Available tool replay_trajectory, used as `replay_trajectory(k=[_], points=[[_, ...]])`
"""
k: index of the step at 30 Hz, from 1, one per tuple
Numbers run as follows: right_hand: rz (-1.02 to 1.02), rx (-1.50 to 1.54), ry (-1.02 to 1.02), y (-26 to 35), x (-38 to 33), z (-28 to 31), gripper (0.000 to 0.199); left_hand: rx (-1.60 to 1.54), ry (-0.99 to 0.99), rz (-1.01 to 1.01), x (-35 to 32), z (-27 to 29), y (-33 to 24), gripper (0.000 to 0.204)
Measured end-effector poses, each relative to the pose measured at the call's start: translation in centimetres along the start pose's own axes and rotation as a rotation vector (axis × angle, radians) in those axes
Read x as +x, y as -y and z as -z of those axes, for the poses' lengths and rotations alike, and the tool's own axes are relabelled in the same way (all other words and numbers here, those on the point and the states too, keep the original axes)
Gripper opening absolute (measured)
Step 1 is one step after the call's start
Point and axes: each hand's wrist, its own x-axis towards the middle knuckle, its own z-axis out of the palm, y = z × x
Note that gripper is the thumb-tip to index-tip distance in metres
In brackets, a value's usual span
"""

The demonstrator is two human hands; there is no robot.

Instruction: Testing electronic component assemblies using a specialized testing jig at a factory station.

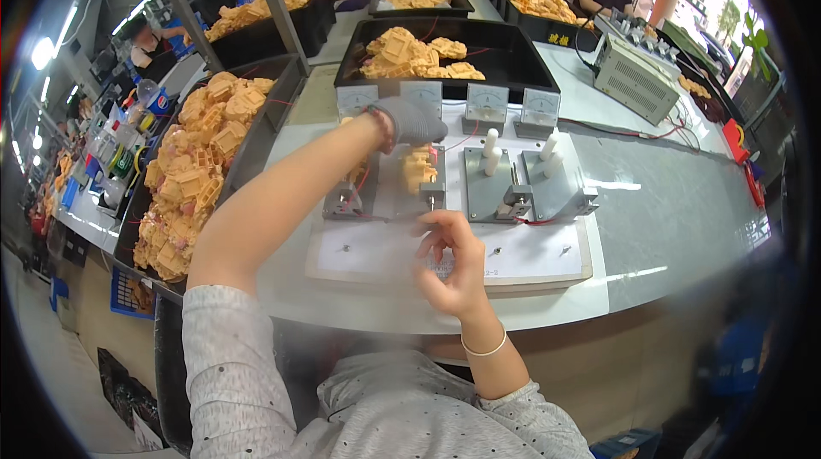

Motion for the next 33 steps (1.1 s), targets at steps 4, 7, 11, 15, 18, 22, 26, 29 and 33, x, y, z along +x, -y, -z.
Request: replay_trajectory(k=[4,7,11,15,18,22,26,29,33], points=[[-0.232,0.198,0.036,1.6,0.0,-0.6,0.059,0.209,-0.385,0.201,-7.8,2.1,-3.3,0.043],[-0.287,0.258,-0.016,0.9,-1.6,1.1,0.063,0.014,-0.648,-0.002,-16.5,2.6,-5.6,0.037],[0.026,-0.002,-0.434,-0.2,-1.9,4.7,0.057,-0.312,-0.118,-0.270,-30.4,-0.1,-4.6,0.036],[-0.129,-0.120,-0.439,-0.6,-0.4,6.1,0.046,-0.983,0.810,-0.446,-37.2,-6.5,3.3,0.021],[-0.151,-0.086,-0.365,-0.7,0.0,4.9,0.044,-1.635,0.505,-0.482,-48.2,-20.7,14.1,0.018],[-0.185,-0.134,-0.411,0.0,-0.2,3.9,0.045,-2.271,-0.262,0.023,-64.1,-43.9,23.4,0.029],[-0.184,-0.156,-0.442,-0.7,-0.6,6.2,0.049,-2.960,-0.246,-0.941,-69.4,-55.2,27.6,0.049],[-0.156,-0.260,-0.395,-0.4,-0.2,3.9,0.052,-3.239,-0.263,-2.272,-70.5,-61.1,29.7,0.063],[-0.079,-0.275,-0.366,-1.0,-1.1,4.5,0.047,-1.823,-1.565,-3.975,-57.0,-61.6,31.2,0.040]])
